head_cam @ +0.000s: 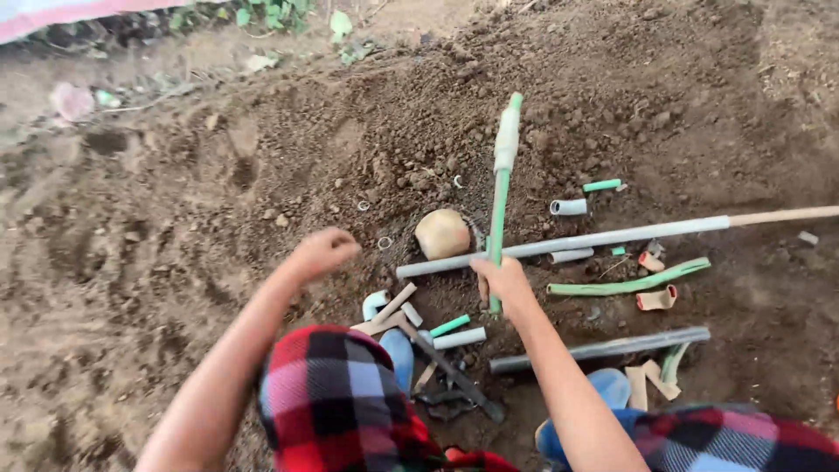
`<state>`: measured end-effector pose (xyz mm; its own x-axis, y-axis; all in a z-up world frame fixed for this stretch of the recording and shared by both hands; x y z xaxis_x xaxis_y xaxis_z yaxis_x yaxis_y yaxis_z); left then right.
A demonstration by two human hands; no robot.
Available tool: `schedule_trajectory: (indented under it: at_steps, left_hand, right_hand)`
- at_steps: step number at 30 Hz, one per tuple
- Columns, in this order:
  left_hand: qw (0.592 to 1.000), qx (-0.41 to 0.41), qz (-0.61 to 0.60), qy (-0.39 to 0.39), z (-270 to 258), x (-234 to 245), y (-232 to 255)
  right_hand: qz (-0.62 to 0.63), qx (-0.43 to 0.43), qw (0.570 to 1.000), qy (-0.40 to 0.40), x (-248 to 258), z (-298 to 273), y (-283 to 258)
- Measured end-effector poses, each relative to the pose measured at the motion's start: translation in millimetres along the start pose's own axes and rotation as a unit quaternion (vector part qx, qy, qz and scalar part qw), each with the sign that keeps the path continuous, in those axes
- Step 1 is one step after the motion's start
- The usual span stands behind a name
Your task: The person assembles a pipe structure on the ground using various PVC pipes and fittings. They connect green and white pipes with elbows and couplings, using a rock as a makeshift anvil to tap pieces together.
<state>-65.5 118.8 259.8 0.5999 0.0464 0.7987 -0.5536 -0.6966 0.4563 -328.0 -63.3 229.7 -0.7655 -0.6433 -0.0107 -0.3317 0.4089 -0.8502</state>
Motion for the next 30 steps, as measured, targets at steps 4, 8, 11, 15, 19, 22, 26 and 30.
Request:
schedule_trajectory:
  at_steps: [4, 8, 11, 15, 19, 22, 26, 30]
  left_hand:
    - [0.999, 0.006, 0.018, 0.041, -31.3, 41.0, 10.3]
    - [0.999, 0.010, 0.027, 0.035, -77.7, 62.8, 54.5]
    - [0.998, 0.004, 0.056, -0.003, -109.1, 57.0, 80.7]
    - [0.998, -0.016, 0.046, -0.031, -123.7, 44.4, 100.8]
    - [0.999, -0.046, 0.011, -0.016, -111.7, 35.1, 106.1]
    - [0.998, -0.054, -0.016, -0.003, -84.8, 24.5, 94.3]
    - [0.962, -0.040, -0.264, 0.059, -44.3, 33.1, 93.0]
    - [0.816, 0.006, -0.578, 0.024, -16.9, 52.1, 96.9]
  right_hand:
    - [0.083, -0.024, 0.996, -0.022, -10.7, -31.4, -20.7]
    - [0.091, 0.026, 0.995, -0.024, -29.0, -45.5, -31.4]
    - [0.083, 0.068, 0.994, -0.028, -48.3, -62.0, -31.4]
    - [0.142, 0.112, 0.979, -0.090, -73.9, -74.7, -35.3]
    - [0.123, 0.123, 0.981, -0.092, -95.6, -78.4, -11.2]
    - [0.114, 0.132, 0.975, -0.140, -99.5, -89.4, -8.5]
    - [0.069, 0.100, 0.976, -0.182, -98.5, -90.2, -9.9]
    - [0.078, 0.069, 0.965, -0.239, -99.4, -86.0, 2.9]
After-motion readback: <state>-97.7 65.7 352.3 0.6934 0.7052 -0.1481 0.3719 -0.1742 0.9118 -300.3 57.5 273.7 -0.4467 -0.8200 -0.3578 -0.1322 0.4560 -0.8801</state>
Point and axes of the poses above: each hand's wrist, its own z-axis towards the middle knuckle, its own x-axis out of the back of the hand, y = z × x, the point moved 2 cm from there along z, towards the middle knuckle, and after that the axes turned 6 degrees about z, right-handed, at the moved point
